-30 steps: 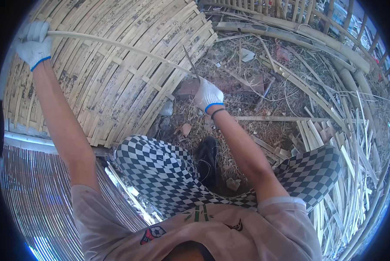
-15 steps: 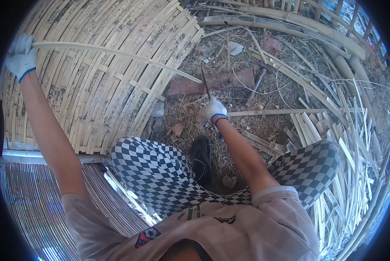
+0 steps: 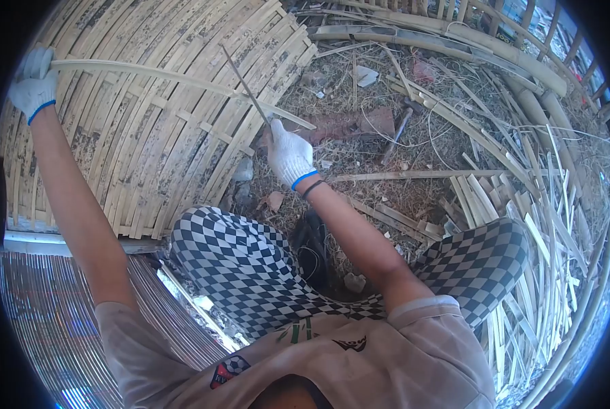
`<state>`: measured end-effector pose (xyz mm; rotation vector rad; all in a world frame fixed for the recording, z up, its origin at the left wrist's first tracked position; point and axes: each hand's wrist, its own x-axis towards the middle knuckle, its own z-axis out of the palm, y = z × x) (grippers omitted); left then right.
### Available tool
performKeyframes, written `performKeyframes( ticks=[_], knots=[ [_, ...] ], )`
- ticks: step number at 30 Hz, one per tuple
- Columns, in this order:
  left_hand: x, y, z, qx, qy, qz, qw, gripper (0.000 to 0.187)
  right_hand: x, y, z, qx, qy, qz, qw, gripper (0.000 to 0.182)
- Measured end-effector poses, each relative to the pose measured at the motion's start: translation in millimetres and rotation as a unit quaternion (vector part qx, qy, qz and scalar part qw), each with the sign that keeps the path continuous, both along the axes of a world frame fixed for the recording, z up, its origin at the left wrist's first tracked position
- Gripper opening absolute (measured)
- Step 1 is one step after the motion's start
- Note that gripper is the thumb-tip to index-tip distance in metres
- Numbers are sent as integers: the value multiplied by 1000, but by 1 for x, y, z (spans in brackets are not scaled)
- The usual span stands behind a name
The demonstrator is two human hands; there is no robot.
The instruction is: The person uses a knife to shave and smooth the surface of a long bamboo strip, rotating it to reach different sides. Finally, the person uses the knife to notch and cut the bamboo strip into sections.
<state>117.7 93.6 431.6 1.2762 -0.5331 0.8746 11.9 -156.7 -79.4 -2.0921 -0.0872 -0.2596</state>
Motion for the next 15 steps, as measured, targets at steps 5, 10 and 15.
performKeyframes(
  ticks=[5,10,15],
  knots=[
    [7,30,15,67,21,-171,983,30,-1,-16,-103,-93,144,-33,985,25],
    [-12,-6,-6,240,58,-563,789,27,-7,-62,-188,-127,278,-3,952,37],
    [-61,-74,-24,54,32,-118,991,26,-7,-56,-196,-71,289,-18,954,39]
  ],
)
